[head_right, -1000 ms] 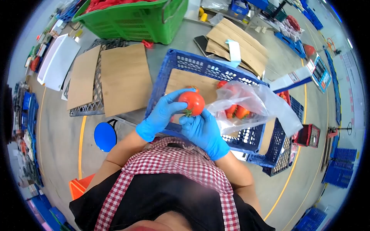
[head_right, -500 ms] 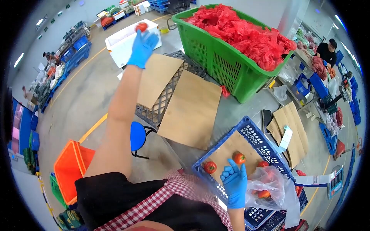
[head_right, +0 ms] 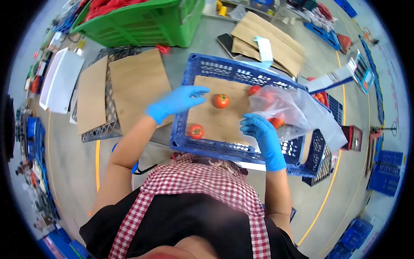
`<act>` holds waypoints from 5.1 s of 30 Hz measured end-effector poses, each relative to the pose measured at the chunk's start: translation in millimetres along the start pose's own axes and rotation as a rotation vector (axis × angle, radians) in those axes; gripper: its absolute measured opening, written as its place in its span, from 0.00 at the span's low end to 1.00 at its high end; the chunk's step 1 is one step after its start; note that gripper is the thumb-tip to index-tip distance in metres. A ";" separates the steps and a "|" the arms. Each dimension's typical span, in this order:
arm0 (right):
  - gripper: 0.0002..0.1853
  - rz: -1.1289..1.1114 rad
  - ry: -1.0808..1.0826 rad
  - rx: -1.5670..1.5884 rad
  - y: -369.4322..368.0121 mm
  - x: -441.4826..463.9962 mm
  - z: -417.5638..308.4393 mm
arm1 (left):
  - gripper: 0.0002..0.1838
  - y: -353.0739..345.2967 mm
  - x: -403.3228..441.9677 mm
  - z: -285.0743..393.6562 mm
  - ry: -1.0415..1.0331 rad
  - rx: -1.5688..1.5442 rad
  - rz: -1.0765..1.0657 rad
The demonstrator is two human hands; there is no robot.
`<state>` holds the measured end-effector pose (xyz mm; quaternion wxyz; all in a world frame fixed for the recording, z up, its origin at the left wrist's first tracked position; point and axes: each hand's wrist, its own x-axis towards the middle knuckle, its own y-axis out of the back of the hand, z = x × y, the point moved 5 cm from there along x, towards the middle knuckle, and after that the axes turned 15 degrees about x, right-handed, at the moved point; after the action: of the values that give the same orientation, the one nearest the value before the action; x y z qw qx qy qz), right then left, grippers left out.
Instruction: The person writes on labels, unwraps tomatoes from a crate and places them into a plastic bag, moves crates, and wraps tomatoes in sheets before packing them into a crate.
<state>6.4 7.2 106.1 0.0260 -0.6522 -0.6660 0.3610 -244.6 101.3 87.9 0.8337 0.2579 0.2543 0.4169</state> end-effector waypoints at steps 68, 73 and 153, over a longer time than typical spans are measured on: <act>0.33 0.361 0.472 -0.793 150.0 -16.8 -125.6 | 0.30 -165.4 109.6 193.2 -0.050 -0.258 -0.188; 0.32 0.240 0.524 -0.355 139.1 -65.3 -173.7 | 0.18 -92.9 91.4 178.0 -0.094 -0.542 -0.474; 0.39 -0.135 1.152 -0.617 251.7 -327.7 -373.7 | 0.05 -4.5 50.3 519.7 -1.042 1.492 0.724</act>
<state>457.7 -144.7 395.3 0.2130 -0.6756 -0.6578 -0.2559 116.3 27.2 457.8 0.2863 0.9331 -0.0420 0.2136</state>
